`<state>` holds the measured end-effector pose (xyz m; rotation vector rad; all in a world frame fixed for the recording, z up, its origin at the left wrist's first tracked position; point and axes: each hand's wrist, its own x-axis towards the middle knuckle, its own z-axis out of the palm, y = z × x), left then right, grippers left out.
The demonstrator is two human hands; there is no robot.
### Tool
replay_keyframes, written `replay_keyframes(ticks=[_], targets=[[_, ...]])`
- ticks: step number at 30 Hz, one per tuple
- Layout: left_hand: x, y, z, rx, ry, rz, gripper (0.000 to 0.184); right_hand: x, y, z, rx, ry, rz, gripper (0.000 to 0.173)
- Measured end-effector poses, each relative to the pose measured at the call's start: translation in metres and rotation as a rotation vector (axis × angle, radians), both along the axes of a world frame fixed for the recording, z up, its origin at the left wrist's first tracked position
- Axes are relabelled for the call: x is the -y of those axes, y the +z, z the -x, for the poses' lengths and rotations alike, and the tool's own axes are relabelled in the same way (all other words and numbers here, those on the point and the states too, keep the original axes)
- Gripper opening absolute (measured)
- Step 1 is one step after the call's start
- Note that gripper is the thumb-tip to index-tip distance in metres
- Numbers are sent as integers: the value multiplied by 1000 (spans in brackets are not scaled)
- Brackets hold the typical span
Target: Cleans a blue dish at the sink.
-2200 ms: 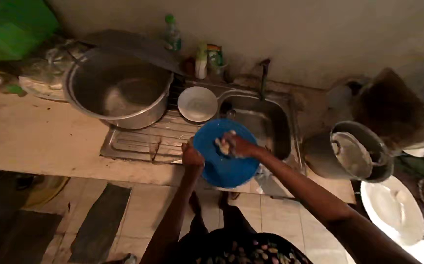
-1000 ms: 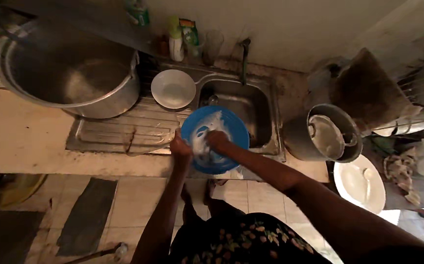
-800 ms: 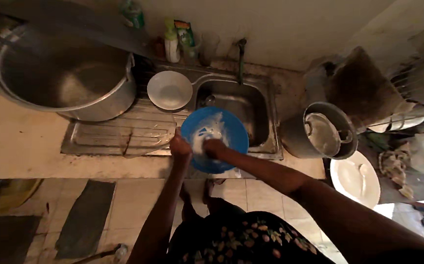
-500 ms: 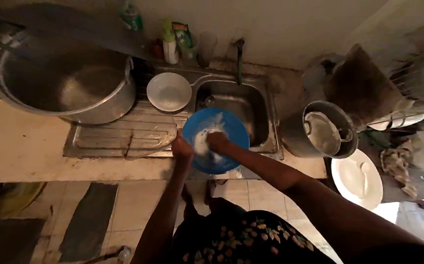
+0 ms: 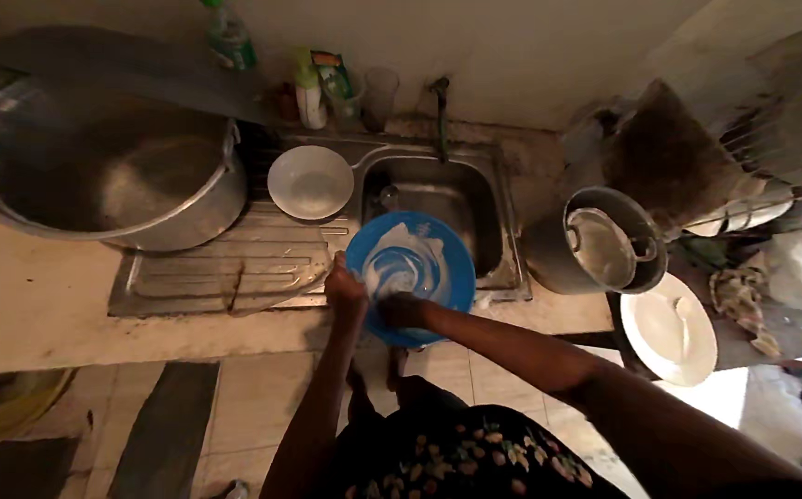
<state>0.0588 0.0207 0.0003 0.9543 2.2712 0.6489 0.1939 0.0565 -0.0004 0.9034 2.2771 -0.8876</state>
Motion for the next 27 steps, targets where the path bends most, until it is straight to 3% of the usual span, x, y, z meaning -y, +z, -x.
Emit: replay_keyframes(ticks=[3,5,8,11,14,17,20,23,25,27], targets=[[6,-1,-5,4,26,-47,53,-37,-31,31,-181,-188,-214,37],[8,-7,-5,-15,37,-105,52,-61,-35,6,-121,-195,-370,33],[9,-11,-5,-25,25,-139,48,-30,-15,-25,196,-130,-212,36],[11,-8,-9,-26,-21,-137,50,7,-8,1,11,-98,-63,38],[13,-14,-10,-5,29,-207,53,-29,-16,29,-118,-187,-221,37],[16,-16,-7,-12,28,-266,49,-52,-16,-12,-21,-203,-435,33],[12,-10,-6,-6,11,-203,47,-10,-7,-33,217,-103,-124,36],[14,-4,-12,-8,-78,-103,47,18,-8,-6,-65,-111,-7,40],[18,-1,-15,26,-66,-116,47,-5,-17,12,-184,-174,-125,41],[25,-4,-15,21,-38,-186,46,-38,-41,-6,-287,-133,-363,38]])
